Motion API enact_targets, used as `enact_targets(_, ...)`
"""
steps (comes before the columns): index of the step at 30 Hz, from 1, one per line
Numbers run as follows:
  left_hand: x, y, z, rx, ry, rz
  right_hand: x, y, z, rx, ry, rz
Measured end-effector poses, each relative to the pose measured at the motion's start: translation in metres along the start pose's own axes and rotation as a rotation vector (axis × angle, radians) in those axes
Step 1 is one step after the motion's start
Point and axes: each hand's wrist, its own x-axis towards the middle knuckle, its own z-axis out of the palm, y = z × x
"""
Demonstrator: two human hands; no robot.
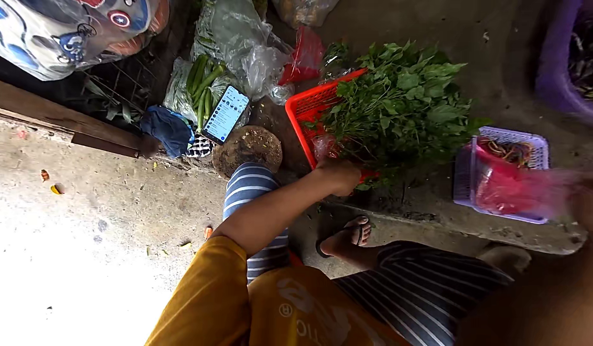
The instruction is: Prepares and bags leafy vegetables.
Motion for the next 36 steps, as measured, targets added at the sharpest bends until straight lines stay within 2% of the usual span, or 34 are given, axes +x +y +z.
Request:
enact_targets(2, 0.004, -0.002, 0.006, -0.036, 0.099, 0.032, -0.034, -0.067, 0.004, 0.115, -0.143, -0.273)
enact_targets(4, 0.008, -0.002, 0.011, -0.153, 0.257, 0.166, -0.066, -0.132, 0.023, 0.231, -0.405, -0.425)
enact_targets(6, 0.003, 0.002, 0.009, -0.327, 0.334, 0.414, -0.085, -0.163, 0.043, 0.327, -0.596, -0.508)
enact_targets(8, -0.006, 0.006, 0.006, -0.570, 0.315, 0.651, -0.092, -0.170, 0.048, 0.397, -0.671, -0.533)
enact_targets(9, -0.008, 0.005, 0.007, -0.668, 0.280, 0.703, -0.093, -0.168, 0.045, 0.432, -0.657, -0.554)
enact_targets(11, -0.012, 0.003, 0.008, -0.757, 0.234, 0.690, -0.092, -0.164, 0.034, 0.487, -0.574, -0.562)
enact_targets(15, -0.014, -0.006, 0.006, -0.688, 0.177, 0.571, -0.083, -0.163, 0.022, 0.420, -0.353, -0.531)
enact_targets(23, -0.007, -0.030, 0.011, -0.578, 0.063, 0.380, -0.066, -0.143, 0.038, 0.517, -0.221, -0.451)
enact_targets(26, -0.011, -0.037, 0.013, -0.502, 0.127, 0.276, -0.063, -0.131, 0.034, 0.512, -0.147, -0.369)
enact_targets(31, -0.017, -0.051, 0.016, -0.571, 0.424, 0.349, -0.064, -0.110, 0.021, 0.568, -0.067, -0.255)
enact_targets(32, -0.020, -0.053, 0.015, -0.621, 0.433, 0.362, -0.064, -0.106, 0.021, 0.578, -0.043, -0.239)
enact_targets(34, -0.027, -0.058, 0.012, -0.702, 0.331, 0.366, -0.063, -0.100, 0.018, 0.596, 0.013, -0.181)
enact_targets(36, -0.034, -0.056, 0.011, -0.678, 0.232, 0.292, -0.061, -0.091, 0.013, 0.630, 0.078, -0.113)
